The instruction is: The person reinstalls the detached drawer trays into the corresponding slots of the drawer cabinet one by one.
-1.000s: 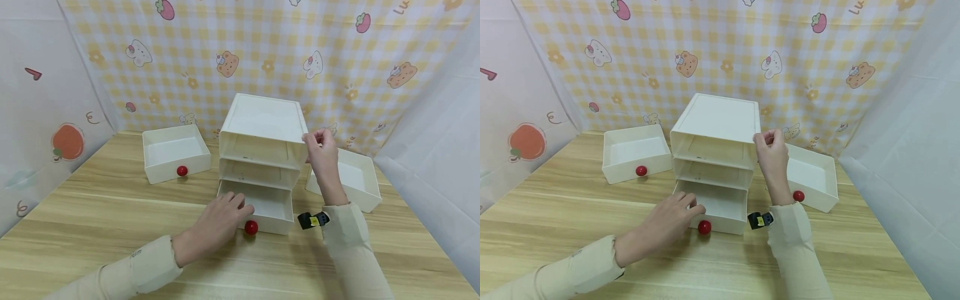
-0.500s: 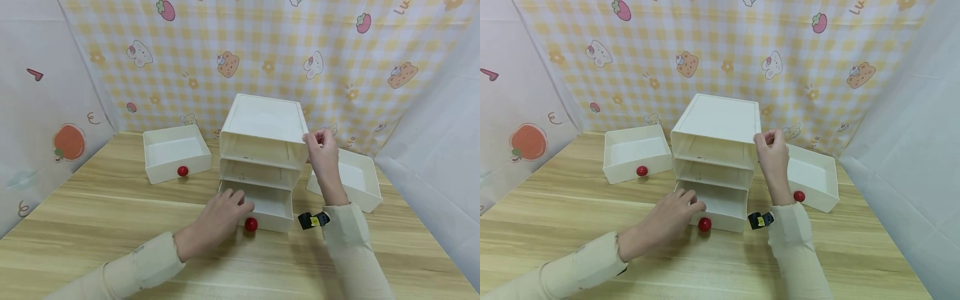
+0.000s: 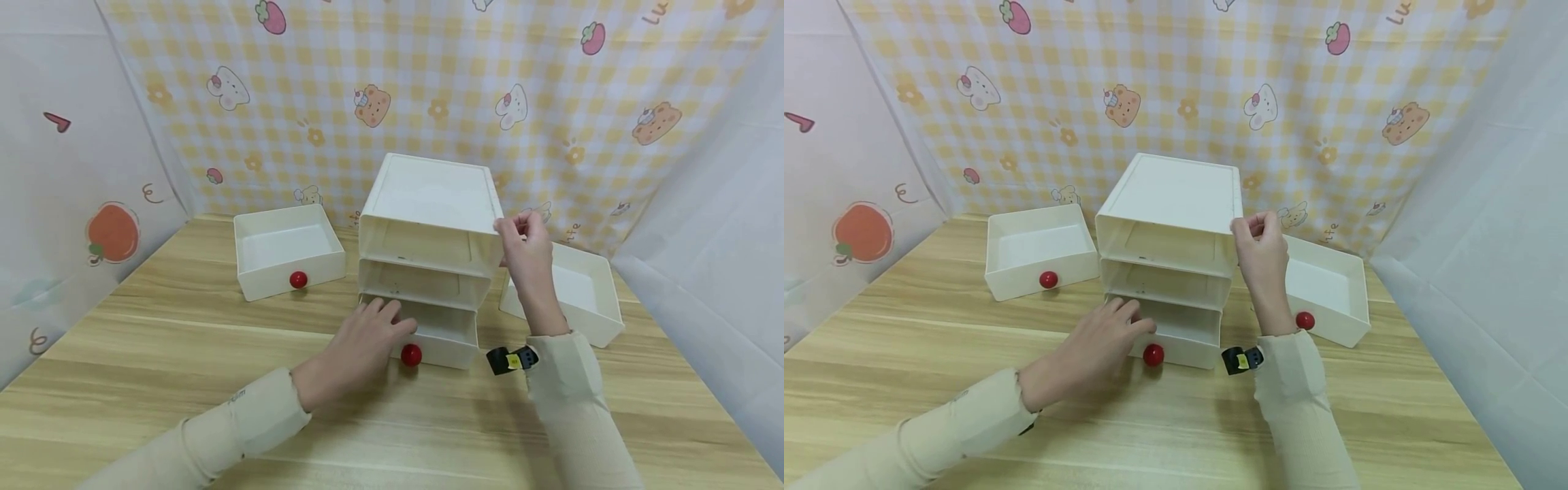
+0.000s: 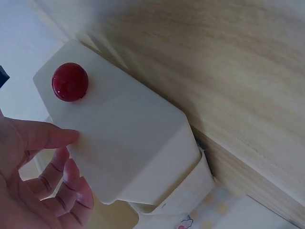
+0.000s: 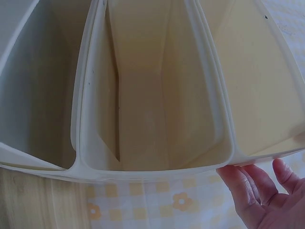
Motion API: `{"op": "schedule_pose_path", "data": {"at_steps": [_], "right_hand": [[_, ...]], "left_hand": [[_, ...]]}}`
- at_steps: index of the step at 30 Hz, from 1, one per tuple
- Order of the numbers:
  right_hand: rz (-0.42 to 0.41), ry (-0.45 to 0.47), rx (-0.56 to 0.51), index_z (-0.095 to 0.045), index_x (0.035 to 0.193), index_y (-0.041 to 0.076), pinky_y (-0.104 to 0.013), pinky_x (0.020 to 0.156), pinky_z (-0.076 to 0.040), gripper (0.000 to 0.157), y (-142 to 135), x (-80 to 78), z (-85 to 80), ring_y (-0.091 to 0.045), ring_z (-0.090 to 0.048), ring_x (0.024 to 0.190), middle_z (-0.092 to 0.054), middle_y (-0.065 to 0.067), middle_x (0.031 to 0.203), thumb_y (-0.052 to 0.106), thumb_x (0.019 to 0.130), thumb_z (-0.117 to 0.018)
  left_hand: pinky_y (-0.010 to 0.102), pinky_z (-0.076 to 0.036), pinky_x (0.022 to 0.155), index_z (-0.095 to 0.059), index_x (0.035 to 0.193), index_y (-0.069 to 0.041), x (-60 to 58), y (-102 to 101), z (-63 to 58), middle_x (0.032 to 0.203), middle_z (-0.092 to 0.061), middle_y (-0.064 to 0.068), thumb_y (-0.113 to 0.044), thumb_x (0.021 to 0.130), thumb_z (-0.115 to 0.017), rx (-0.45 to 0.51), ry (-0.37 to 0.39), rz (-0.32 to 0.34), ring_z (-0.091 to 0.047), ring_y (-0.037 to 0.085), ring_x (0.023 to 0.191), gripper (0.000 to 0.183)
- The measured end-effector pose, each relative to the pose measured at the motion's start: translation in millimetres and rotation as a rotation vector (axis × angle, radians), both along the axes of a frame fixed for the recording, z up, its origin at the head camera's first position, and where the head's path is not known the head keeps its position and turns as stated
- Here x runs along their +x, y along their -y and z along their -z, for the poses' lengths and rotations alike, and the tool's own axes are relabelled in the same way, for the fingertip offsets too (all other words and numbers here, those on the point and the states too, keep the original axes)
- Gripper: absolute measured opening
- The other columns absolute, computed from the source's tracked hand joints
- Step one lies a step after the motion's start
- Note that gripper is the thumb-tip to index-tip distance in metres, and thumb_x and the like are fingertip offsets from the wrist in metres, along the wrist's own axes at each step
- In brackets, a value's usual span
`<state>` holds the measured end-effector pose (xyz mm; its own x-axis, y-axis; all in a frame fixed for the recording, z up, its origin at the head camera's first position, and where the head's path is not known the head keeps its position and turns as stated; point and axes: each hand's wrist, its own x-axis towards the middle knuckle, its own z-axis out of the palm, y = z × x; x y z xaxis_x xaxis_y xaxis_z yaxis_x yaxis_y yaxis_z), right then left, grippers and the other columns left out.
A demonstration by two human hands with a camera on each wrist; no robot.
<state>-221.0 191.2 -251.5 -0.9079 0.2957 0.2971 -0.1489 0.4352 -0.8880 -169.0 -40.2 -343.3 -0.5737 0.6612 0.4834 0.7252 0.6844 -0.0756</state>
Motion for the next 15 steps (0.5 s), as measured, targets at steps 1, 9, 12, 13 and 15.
{"op": "schedule_pose_path", "data": {"at_steps": [1, 9, 12, 13, 15], "right_hand": [[0.001, -0.001, 0.0, -0.042, 0.086, 0.02, -0.021, 0.052, -0.049, 0.017, 0.1, -0.1, 0.1, -0.008, -0.043, 0.061, -0.043, 0.004, 0.089, 0.034, 0.09, -0.049], [0.007, -0.006, -0.006, -0.042, 0.086, 0.019, -0.021, 0.052, -0.048, 0.016, 0.9, -1.0, 0.9, -0.009, -0.043, 0.062, -0.044, 0.004, 0.088, 0.032, 0.089, -0.05], [0.007, -0.01, -0.007, -0.042, 0.086, 0.019, -0.019, 0.051, -0.048, 0.015, 0.9, -1.5, 1.1, -0.009, -0.043, 0.063, -0.044, 0.004, 0.088, 0.031, 0.089, -0.05], [0.006, -0.012, -0.007, -0.042, 0.086, 0.019, -0.019, 0.05, -0.047, 0.015, 0.8, -1.5, 1.2, -0.009, -0.043, 0.063, -0.044, 0.004, 0.089, 0.031, 0.089, -0.049], [0.006, -0.016, -0.004, -0.042, 0.086, 0.019, -0.019, 0.05, -0.047, 0.015, 0.6, -1.5, 1.3, -0.009, -0.043, 0.063, -0.044, 0.004, 0.089, 0.031, 0.089, -0.049]], "left_hand": [[0.02, -0.034, 0.055, -0.064, 0.097, -0.019, -0.6, -0.2, -0.1, 0.085, -0.056, 0.002, 0.01, 0.074, -0.058, -0.003, -0.003, 0.001, -0.043, 0.016, 0.068, 0.038], [0.024, -0.041, 0.062, -0.062, 0.099, -0.019, -4.6, -0.9, -1.3, 0.09, -0.057, 0.002, 0.01, 0.077, -0.057, -0.014, 0.022, -0.006, -0.048, 0.018, 0.077, 0.037], [0.027, -0.044, 0.066, -0.062, 0.099, -0.019, -6.8, -1.0, -2.3, 0.091, -0.057, 0.002, 0.01, 0.078, -0.057, -0.012, 0.035, -0.004, -0.049, 0.018, 0.079, 0.036], [0.028, -0.045, 0.068, -0.062, 0.099, -0.019, -7.5, -1.1, -2.5, 0.091, -0.058, 0.002, 0.009, 0.079, -0.057, -0.01, 0.039, -0.003, -0.05, 0.018, 0.079, 0.036], [0.028, -0.046, 0.068, -0.063, 0.099, -0.019, -9.3, -1.4, -2.8, 0.091, -0.058, 0.003, 0.009, 0.08, -0.057, -0.009, 0.036, -0.003, -0.05, 0.019, 0.079, 0.035]]}}
